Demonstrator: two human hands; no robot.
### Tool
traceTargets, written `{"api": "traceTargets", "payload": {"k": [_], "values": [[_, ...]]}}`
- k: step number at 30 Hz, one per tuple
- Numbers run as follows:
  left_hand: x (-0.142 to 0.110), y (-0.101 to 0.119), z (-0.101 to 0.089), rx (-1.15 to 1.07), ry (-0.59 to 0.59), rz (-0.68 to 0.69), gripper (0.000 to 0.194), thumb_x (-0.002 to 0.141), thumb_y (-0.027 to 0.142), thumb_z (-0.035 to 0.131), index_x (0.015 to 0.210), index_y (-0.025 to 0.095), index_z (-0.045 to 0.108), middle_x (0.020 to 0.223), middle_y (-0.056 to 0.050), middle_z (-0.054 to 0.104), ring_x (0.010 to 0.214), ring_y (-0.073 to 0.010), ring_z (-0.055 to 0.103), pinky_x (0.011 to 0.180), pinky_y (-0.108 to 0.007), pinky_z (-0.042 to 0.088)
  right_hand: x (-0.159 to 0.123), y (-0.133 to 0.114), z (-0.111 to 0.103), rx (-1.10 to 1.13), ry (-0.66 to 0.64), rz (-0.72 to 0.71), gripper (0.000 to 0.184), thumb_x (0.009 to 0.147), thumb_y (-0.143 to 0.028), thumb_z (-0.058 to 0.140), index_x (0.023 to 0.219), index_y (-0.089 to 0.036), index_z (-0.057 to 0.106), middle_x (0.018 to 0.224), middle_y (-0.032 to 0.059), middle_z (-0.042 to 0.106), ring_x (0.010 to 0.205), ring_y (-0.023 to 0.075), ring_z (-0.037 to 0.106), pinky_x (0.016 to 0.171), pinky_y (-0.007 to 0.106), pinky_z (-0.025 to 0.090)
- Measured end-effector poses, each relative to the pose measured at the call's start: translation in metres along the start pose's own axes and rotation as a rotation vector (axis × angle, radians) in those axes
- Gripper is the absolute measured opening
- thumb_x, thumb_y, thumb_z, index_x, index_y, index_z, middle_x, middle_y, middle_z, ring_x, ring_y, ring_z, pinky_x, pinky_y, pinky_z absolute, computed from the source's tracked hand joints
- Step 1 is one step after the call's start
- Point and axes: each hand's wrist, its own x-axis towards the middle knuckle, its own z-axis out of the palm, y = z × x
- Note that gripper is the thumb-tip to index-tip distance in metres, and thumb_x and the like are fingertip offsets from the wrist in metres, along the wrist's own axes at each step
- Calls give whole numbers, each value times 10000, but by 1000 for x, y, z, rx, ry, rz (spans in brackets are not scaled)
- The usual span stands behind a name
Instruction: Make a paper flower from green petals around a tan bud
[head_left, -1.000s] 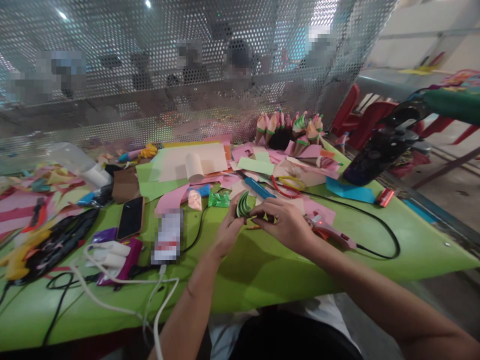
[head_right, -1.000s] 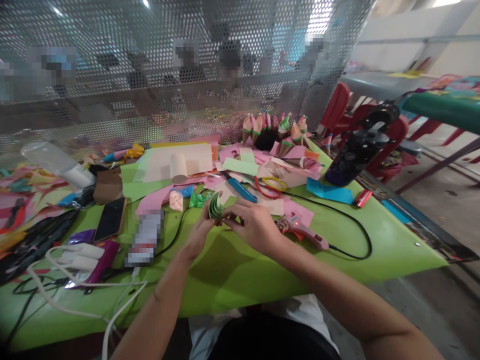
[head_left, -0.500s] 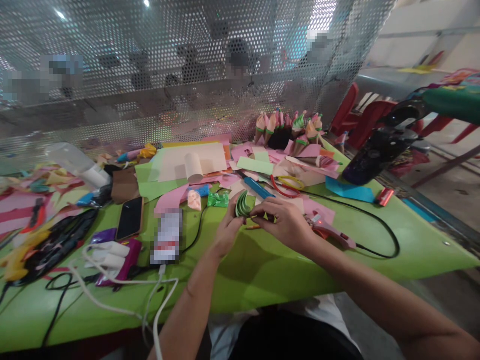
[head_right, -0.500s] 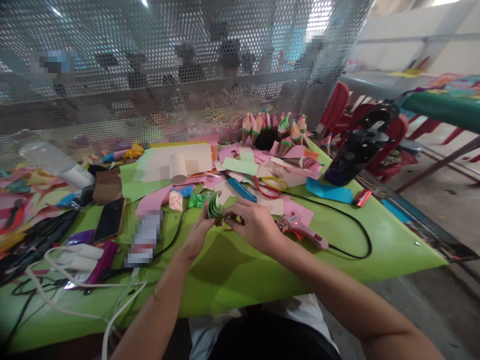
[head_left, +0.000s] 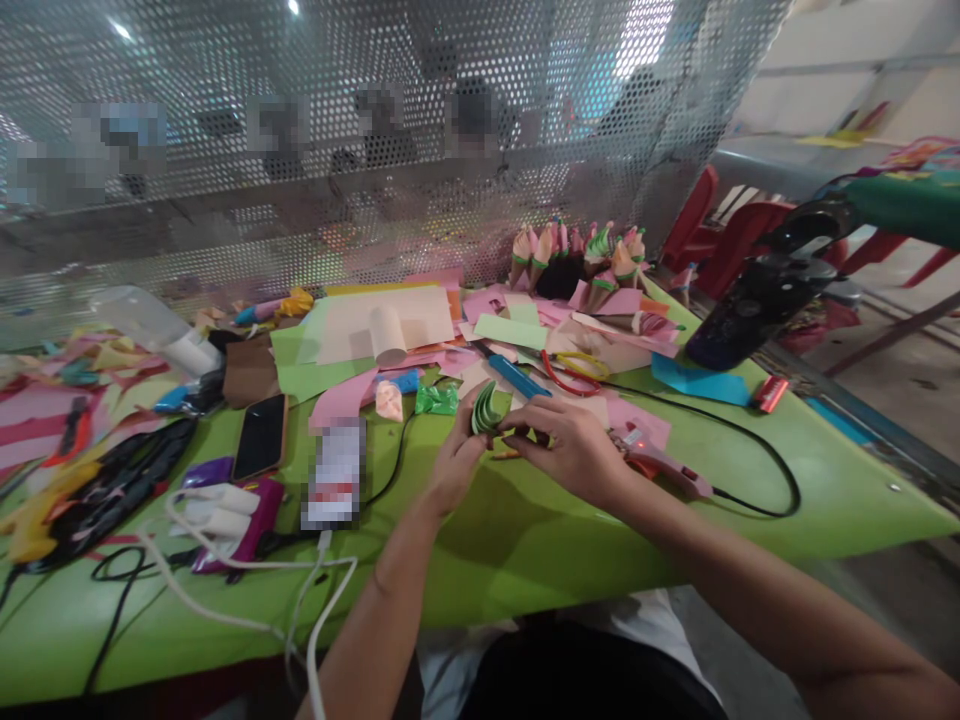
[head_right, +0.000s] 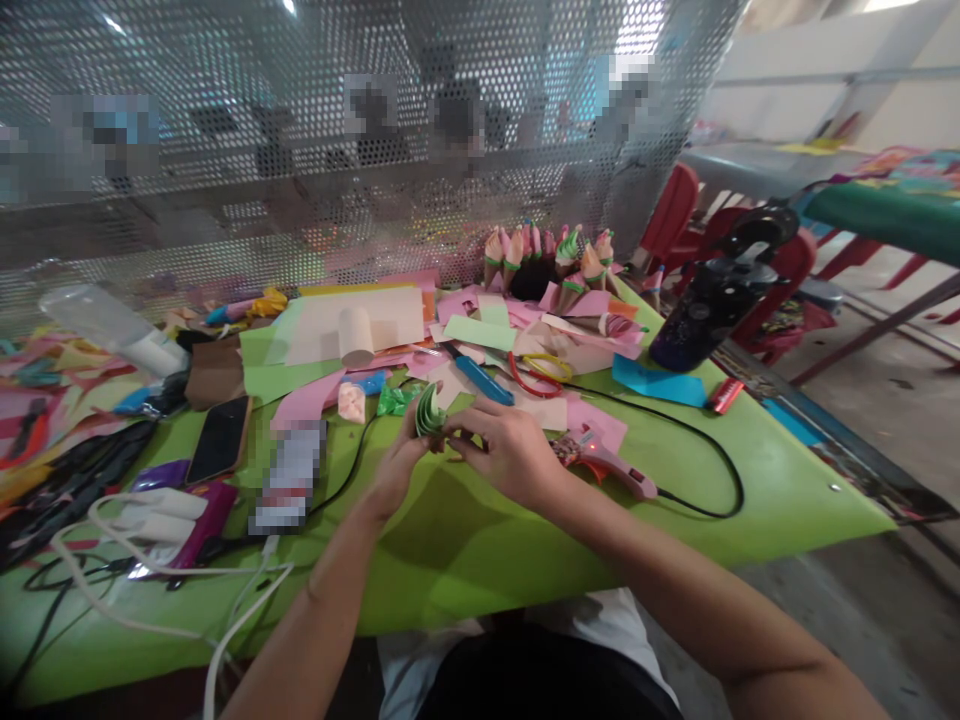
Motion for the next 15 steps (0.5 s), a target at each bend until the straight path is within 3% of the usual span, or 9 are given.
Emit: {"api": "traceTargets", "payload": {"k": [9,15], "values": [[1,-5,-1,18,-14,15,694,791,221,508,1477,251,415,1539,-32,420,1348,-295,375,1140,-420,298,-1,-1,2,-12,-19,-7,125,855,-123,657,921,-207,722,838,48,708,721,168,659,633,248,472],[0,0,0,31,-19,10,708,789,205,486,1490,255,399,1504,-46,455,1335,-296,395,1141,-443,294,0,2,4,10,-25,11,131,862,-114,644,933,-196,718,872,58,722,750,174,670,662,254,487]]}}
